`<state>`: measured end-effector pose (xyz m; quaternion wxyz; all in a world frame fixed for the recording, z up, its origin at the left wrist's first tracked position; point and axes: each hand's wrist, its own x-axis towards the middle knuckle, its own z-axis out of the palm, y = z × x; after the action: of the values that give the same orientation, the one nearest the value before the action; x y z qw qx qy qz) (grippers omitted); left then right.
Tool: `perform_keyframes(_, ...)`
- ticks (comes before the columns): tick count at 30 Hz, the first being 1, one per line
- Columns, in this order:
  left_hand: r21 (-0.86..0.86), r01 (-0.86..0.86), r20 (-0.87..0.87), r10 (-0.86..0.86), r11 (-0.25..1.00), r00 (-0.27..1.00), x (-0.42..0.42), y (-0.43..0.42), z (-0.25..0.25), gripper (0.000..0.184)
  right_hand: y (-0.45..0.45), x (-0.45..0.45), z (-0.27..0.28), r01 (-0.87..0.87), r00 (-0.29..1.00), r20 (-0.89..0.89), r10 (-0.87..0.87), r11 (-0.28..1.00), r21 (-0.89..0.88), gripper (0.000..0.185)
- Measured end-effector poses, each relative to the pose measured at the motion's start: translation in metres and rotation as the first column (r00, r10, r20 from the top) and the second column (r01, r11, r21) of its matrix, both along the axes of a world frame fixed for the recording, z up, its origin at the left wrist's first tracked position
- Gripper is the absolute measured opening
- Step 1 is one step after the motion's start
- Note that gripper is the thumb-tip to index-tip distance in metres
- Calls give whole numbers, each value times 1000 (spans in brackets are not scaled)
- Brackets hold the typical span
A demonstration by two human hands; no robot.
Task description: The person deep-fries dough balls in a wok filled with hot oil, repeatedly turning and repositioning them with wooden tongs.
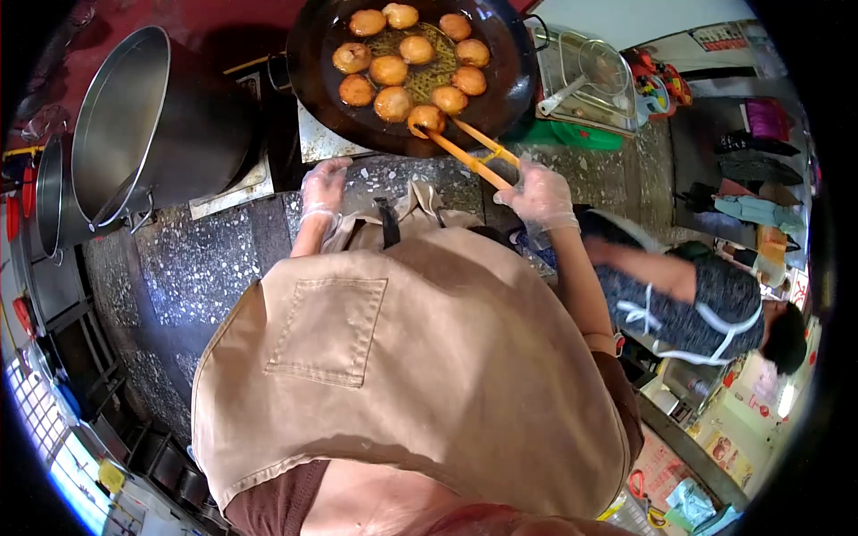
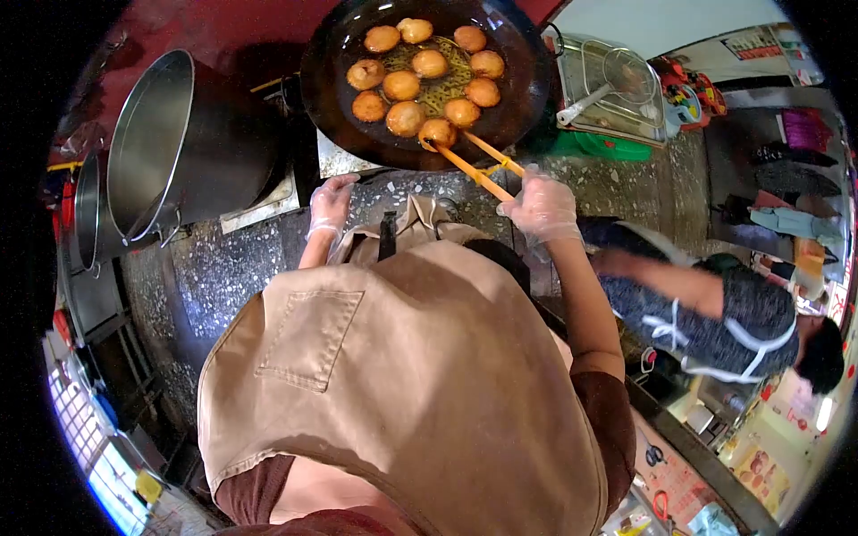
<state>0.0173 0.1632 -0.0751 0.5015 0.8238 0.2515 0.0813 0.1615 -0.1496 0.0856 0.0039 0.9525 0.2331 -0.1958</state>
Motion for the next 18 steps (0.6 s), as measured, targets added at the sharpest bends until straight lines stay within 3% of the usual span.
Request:
perform_keyframes(4, -62, 34, -97, -40, 997, 994, -1, -1, 11, 23, 2, -10, -3, 54, 998, 19, -55, 998, 12, 58)
perform_keyframes(10, 9, 113, -45, -113, 993, 993, -9, -1, 15, 24, 24, -18, -13, 120, 992, 49, -117, 991, -61, 53)
perform_keyframes(11, -71, 95, -111, -102, 993, 989, -10, -2, 24, 21, 28, -21, -11, 123, 992, 46, -120, 990, -71, 50)
perform_keyframes(14, -88, 111, -114, -121, 990, 986, -13, -1, 20, 21, 33, -27, -5, 144, 989, 43, -141, 986, -80, 46)
perform_keyframes(18, -30, 172, -84, -174, 985, 981, -23, 3, 15, 24, 44, -37, 5, 204, 979, 22, -203, 969, -137, 44)
